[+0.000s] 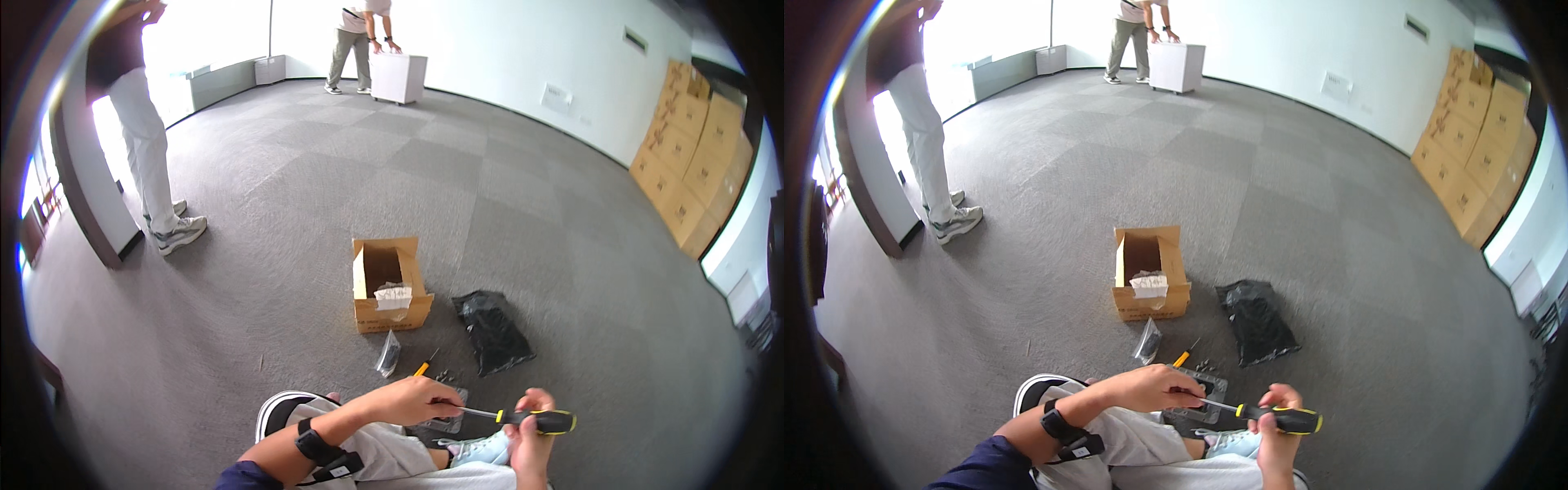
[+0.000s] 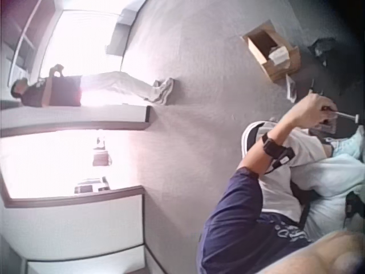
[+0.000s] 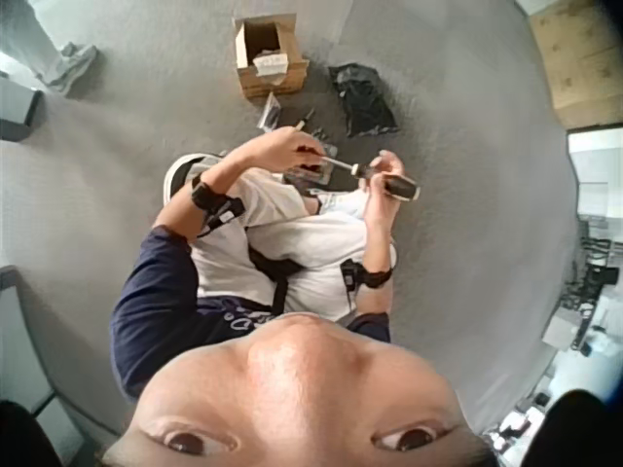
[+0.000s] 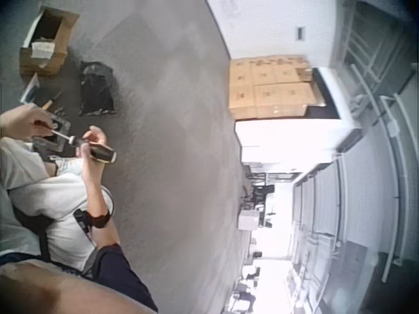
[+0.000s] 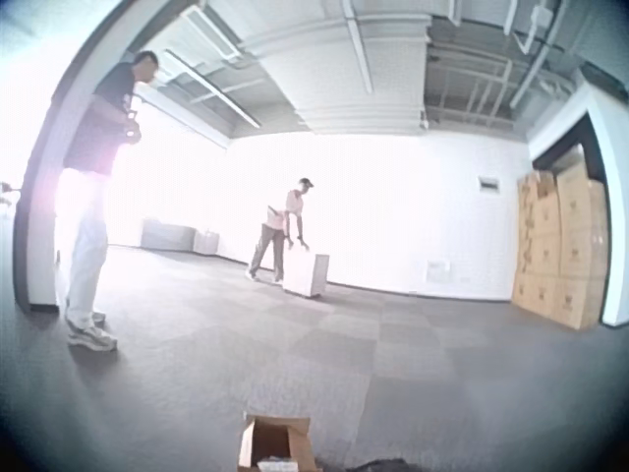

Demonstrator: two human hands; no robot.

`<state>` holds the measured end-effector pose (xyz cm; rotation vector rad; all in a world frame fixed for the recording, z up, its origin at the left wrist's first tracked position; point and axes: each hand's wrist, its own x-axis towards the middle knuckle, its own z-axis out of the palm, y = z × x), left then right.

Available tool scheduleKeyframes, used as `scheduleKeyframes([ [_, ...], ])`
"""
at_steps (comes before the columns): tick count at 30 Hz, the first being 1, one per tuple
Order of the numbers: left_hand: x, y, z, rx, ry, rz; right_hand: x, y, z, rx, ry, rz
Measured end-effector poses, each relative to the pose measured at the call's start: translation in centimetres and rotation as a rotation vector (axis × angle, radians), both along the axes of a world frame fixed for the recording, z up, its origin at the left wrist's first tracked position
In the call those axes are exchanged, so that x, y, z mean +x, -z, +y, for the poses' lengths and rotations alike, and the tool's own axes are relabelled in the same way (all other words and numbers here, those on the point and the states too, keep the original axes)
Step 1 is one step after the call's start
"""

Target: The recorder uses a screwdriver to assemble a large electrical connector component while sitting on the floor.

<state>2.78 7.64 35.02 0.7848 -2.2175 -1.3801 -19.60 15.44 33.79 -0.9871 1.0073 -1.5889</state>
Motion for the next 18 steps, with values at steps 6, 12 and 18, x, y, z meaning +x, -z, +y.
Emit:
scheduleKeyframes([
  [6,3.0,-2.4,-1.2,0.096,-0.149,0.03,0.9,-0.6,-1.0,-0.111,-0.011,-0.001],
  [12,4.6,-3.0,-1.4,0.141,-0.271,0.45,2.0,-2.4,-2.7,-0.176,0.004,-0.12],
  [18,6.0,-3.3,-1.7,-0.092,-0.447,0.359,2.5,-2.6,-3.1,-0.173,-0.075,-0.171],
])
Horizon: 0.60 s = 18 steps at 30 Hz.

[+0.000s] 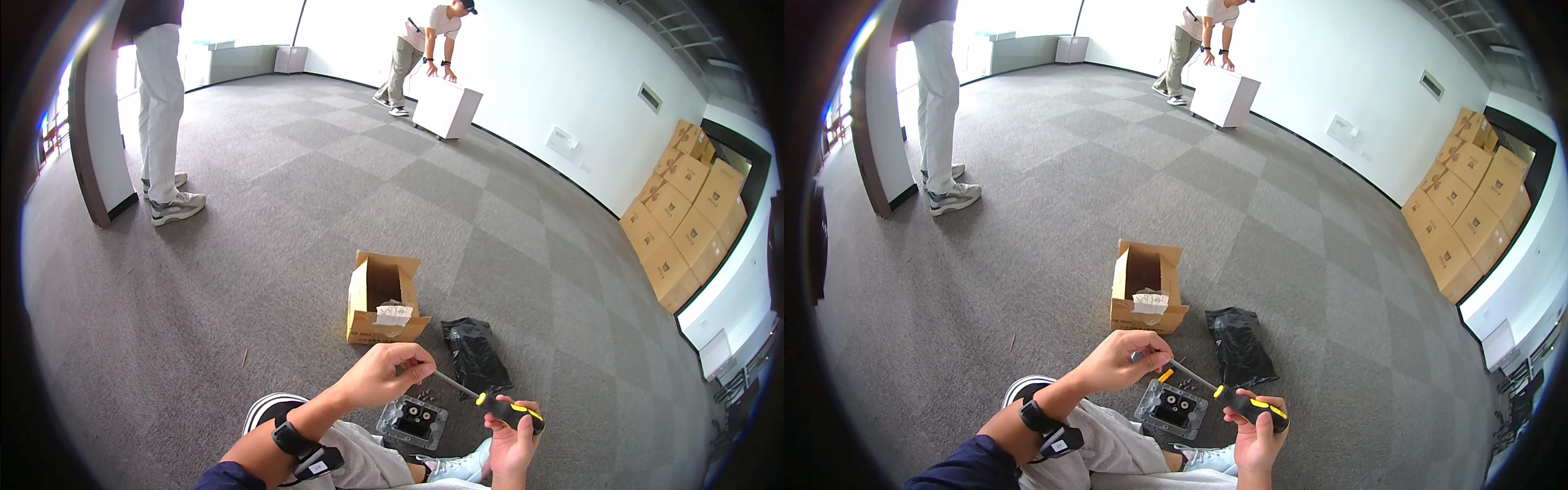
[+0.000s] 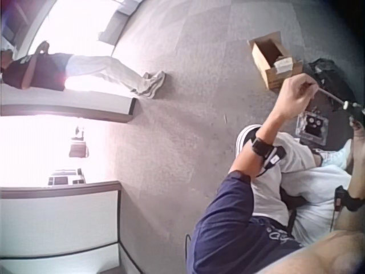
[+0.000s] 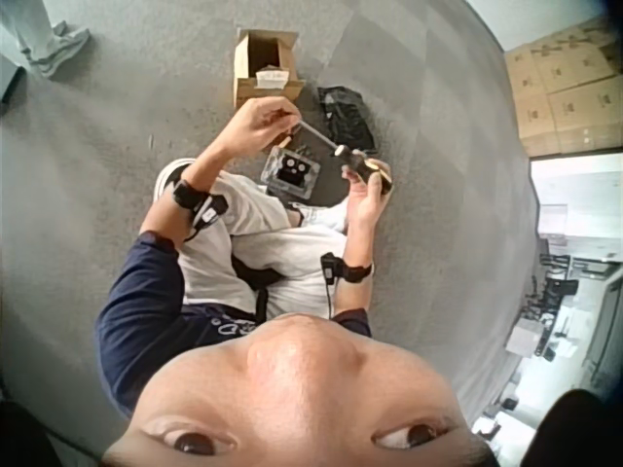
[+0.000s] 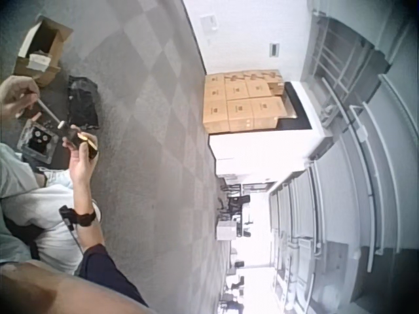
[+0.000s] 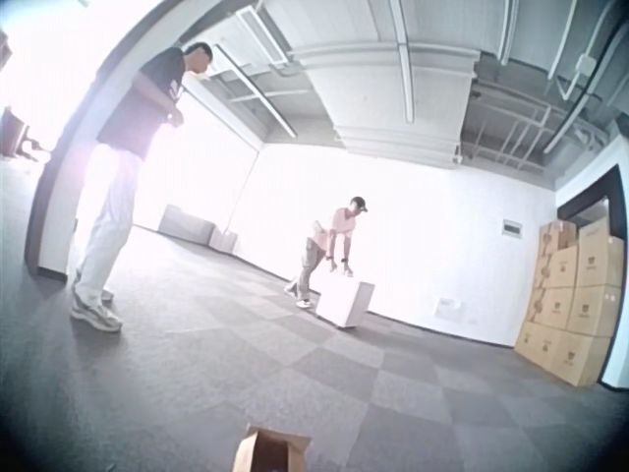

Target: The recorder uses a screwdriver to assemble a large electrical connector component while sitting on the floor.

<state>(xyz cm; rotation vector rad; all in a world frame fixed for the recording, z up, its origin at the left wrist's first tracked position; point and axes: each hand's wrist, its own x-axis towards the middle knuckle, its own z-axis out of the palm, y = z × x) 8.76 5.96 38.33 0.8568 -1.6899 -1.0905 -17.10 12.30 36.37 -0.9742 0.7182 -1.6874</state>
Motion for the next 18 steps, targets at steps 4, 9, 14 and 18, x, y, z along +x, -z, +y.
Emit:
scheduleKeyframes([
  [4,-0.3,0.1,-0.1,0.194,0.067,0.061,-0.5,0.4,0.4,-0.019,0.011,0.059],
  [9,-0.7,0.3,-0.1,0.435,0.159,0.35,-1.8,0.4,0.4,0.039,0.031,0.046],
  [14,-1.3,0.5,-0.1,0.326,0.056,0.407,-2.3,0.4,0.1,0.148,0.135,0.094],
  [18,-0.2,-0.1,0.6,0.167,0.101,0.448,-3.5,1.3,-0.5,0.181,0.274,-0.037],
])
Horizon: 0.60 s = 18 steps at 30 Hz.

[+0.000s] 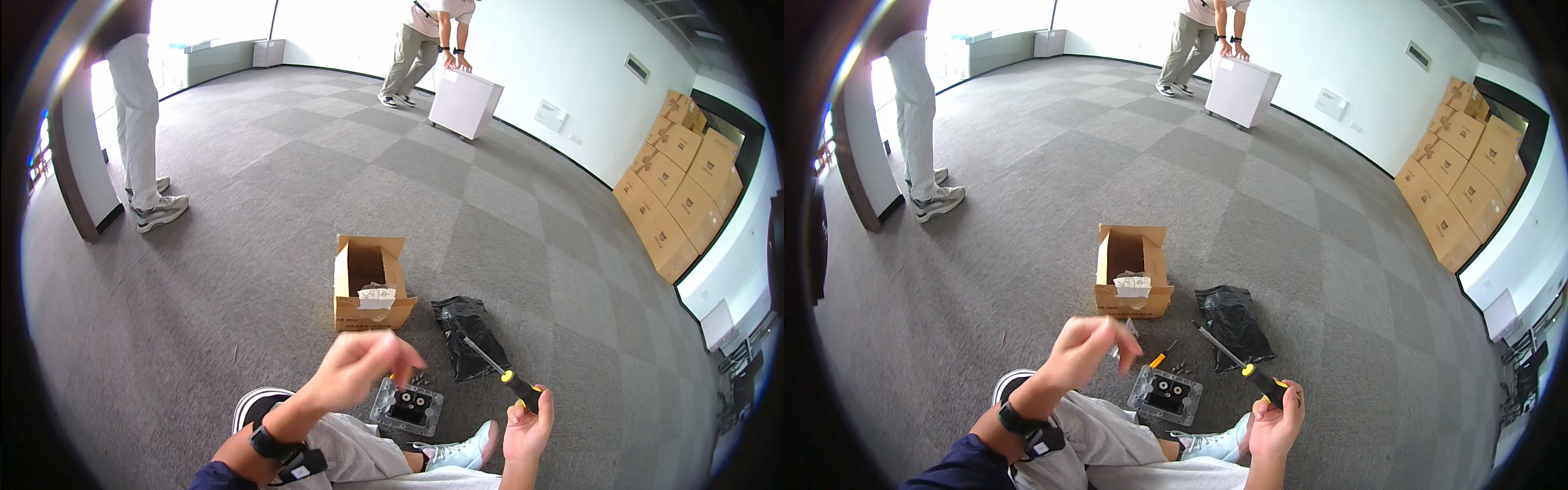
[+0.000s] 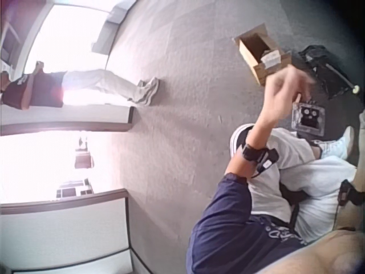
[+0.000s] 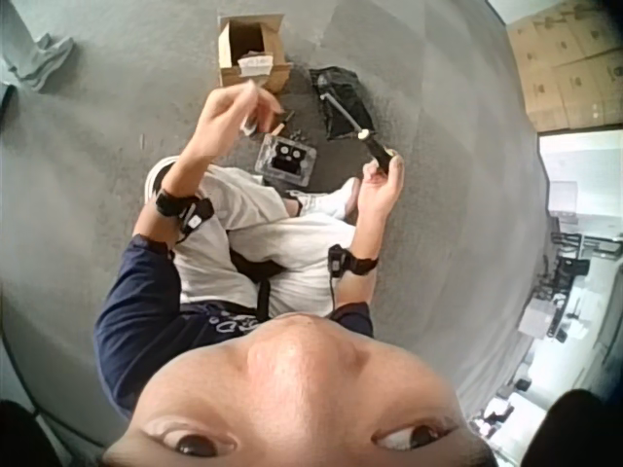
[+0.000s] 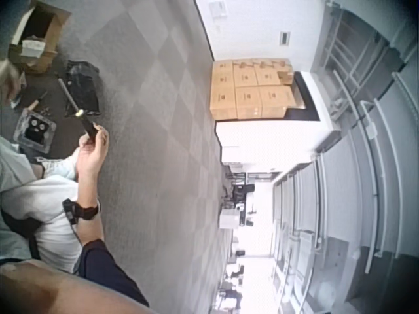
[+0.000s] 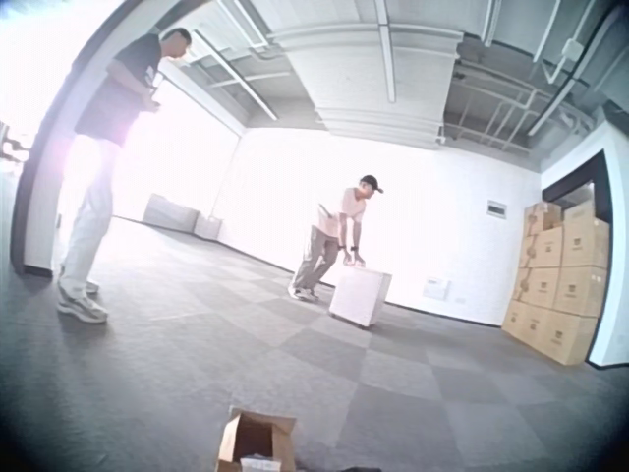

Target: The recorder uses a screwdriver to assemble a large electrical connector component while sitting on the floor.

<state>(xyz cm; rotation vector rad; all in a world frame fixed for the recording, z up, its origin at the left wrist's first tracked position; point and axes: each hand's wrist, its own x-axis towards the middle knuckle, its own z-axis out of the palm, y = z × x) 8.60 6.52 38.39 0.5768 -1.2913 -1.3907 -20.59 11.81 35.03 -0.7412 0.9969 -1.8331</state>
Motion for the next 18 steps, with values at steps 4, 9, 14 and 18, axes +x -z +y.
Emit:
scheduleKeyframes([
  [4,-1.6,-8.9,6.0,-0.299,0.417,0.226,-1.7,0.8,0.1,0.015,-0.023,-0.086],
  [9,-7.1,-12.0,10.2,-0.494,0.707,0.892,-0.5,0.3,0.0,-0.009,-0.051,0.0],
  [14,-8.2,-12.8,9.6,-0.478,0.73,0.899,-1.2,0.8,0.2,-0.023,-0.085,-0.022],
  [18,-8.2,-12.6,9.4,-0.481,0.723,0.888,-1.1,0.6,0.3,-0.027,-0.094,-0.025],
])
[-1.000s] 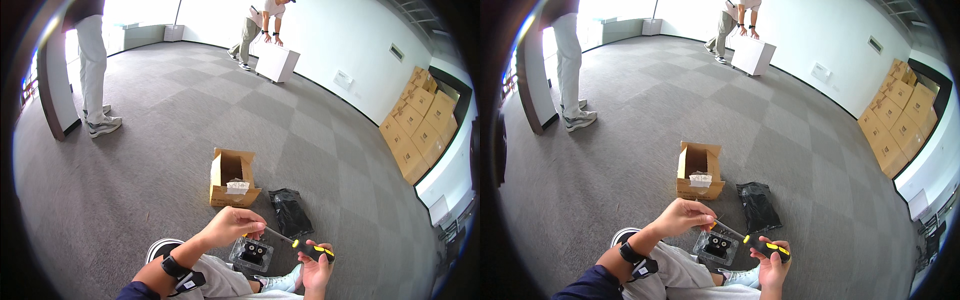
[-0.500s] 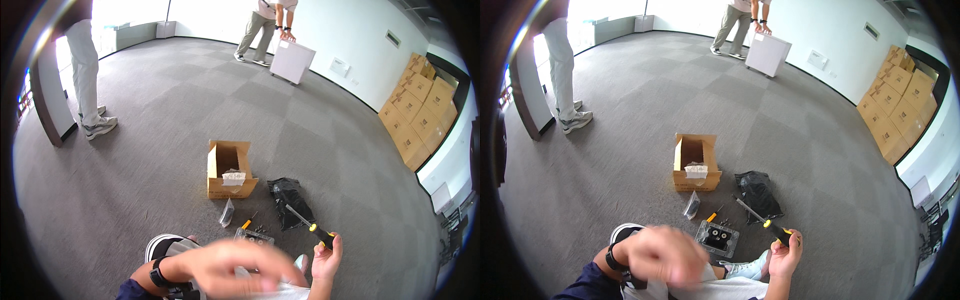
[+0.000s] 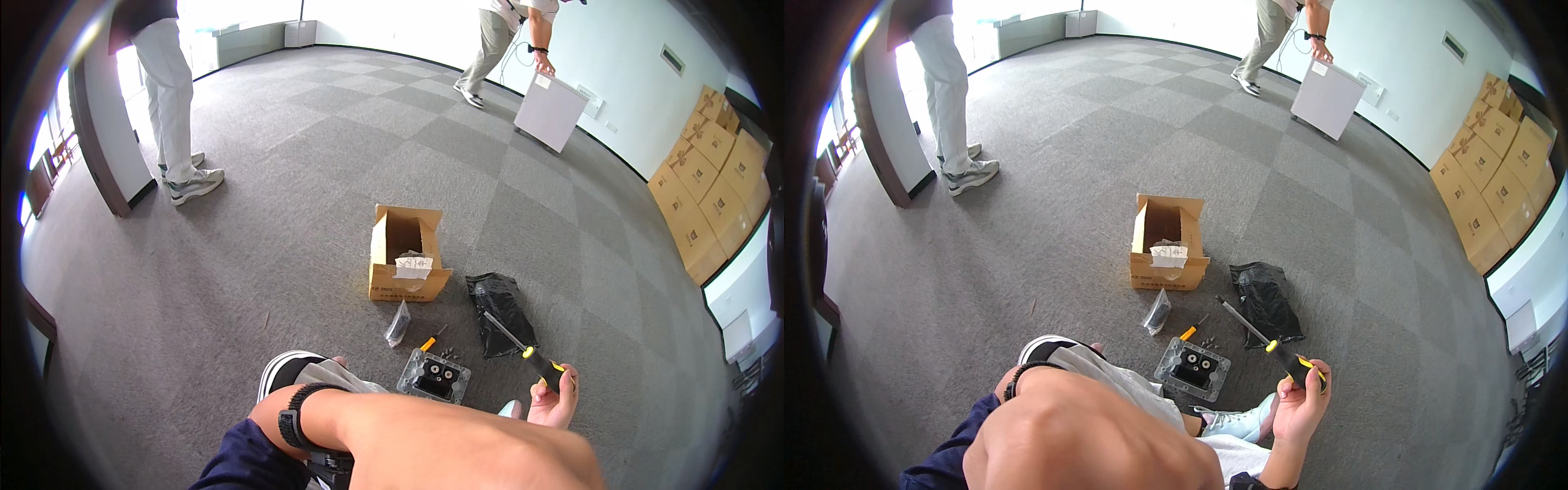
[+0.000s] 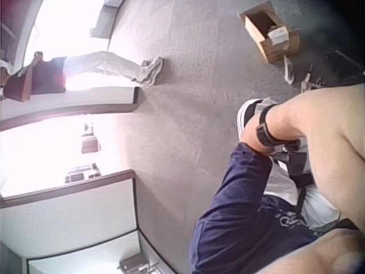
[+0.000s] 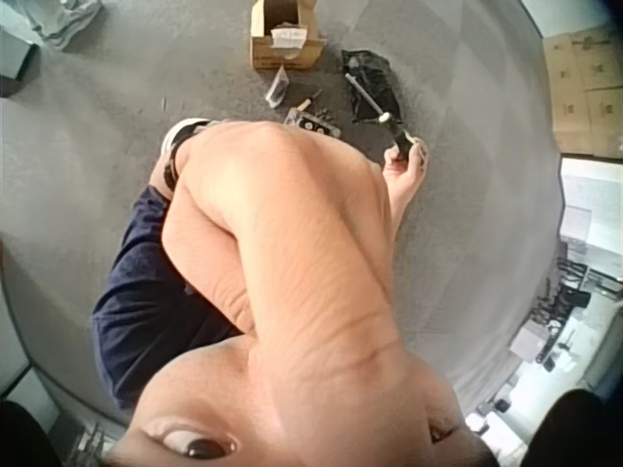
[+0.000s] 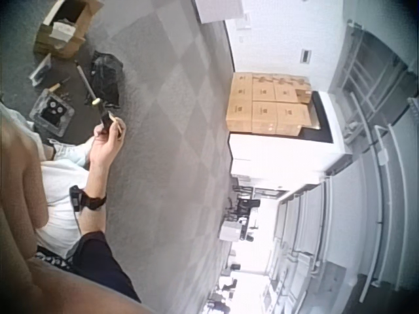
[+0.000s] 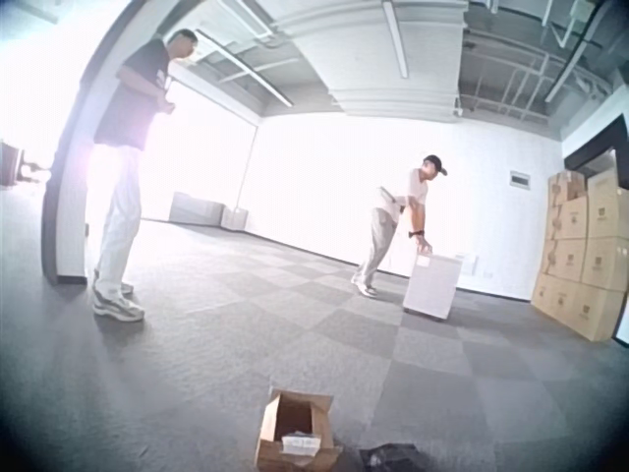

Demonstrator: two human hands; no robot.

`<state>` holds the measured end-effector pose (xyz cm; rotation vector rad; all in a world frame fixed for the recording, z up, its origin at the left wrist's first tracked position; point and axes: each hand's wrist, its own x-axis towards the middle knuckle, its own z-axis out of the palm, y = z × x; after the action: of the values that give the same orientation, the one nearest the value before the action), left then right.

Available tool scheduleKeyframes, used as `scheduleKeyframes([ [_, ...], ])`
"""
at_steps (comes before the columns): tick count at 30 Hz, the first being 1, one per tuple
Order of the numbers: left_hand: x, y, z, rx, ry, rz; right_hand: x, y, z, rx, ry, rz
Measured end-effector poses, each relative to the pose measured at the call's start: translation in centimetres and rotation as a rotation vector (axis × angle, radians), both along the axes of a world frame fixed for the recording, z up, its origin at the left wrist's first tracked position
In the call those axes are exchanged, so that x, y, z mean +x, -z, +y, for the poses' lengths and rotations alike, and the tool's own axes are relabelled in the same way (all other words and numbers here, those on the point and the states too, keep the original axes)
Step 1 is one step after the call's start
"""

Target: The recorder uses a screwdriver to assemble a large electrical connector component while sitting on the floor.

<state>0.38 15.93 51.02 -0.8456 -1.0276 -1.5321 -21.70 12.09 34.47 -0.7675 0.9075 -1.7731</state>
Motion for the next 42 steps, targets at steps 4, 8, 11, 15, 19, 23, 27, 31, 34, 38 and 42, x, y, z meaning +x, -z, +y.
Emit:
scheduleKeyframes([
  [4,0.1,0.7,0.1,0.003,-0.012,-0.01,-0.1,0.2,0.3,-0.008,0.005,0.003],
  [8,0.2,1.3,0.0,0.014,-0.012,-0.023,-0.3,0.3,0.5,-0.006,0.002,0.028],
  [11,0.5,2.3,-0.5,0.041,-0.019,-0.043,-0.5,0.8,0.6,0.005,0.015,0.021],
  [15,2.3,4.1,-2.2,0.51,-0.273,0.133,0.4,0.5,0.0,-0.006,0.06,0.149],
  [19,6.5,11.5,-13.7,-0.074,-0.815,-1.425,1.1,0.7,-1.2,0.018,0.117,0.478],
  [23,7.2,25.7,-18.1,0.075,-1.124,-1.749,4.2,-0.2,-2.9,-0.025,-0.005,0.74],
  [27,7.2,29.4,-18.8,-0.384,-0.804,-2.08,6.1,0.0,-4.8,-0.001,-0.169,0.971],
  [31,6.4,31.1,-18.5,-0.428,-0.633,-2.134,7.2,2.4,-5.6,0.047,-0.214,0.923],
  [34,5.6,32.4,-18.3,-0.381,-0.602,-2.166,7.6,2.9,-5.8,0.007,-0.236,0.996],
  [38,5.1,33.1,-18.1,-0.29,-0.601,-2.137,7.6,3.7,-6.4,0.002,-0.256,0.981],
  [42,4.6,33.7,-18.4,-0.243,-0.568,-2.09,7.2,4.1,-6.5,0.039,-0.243,1.008],
])
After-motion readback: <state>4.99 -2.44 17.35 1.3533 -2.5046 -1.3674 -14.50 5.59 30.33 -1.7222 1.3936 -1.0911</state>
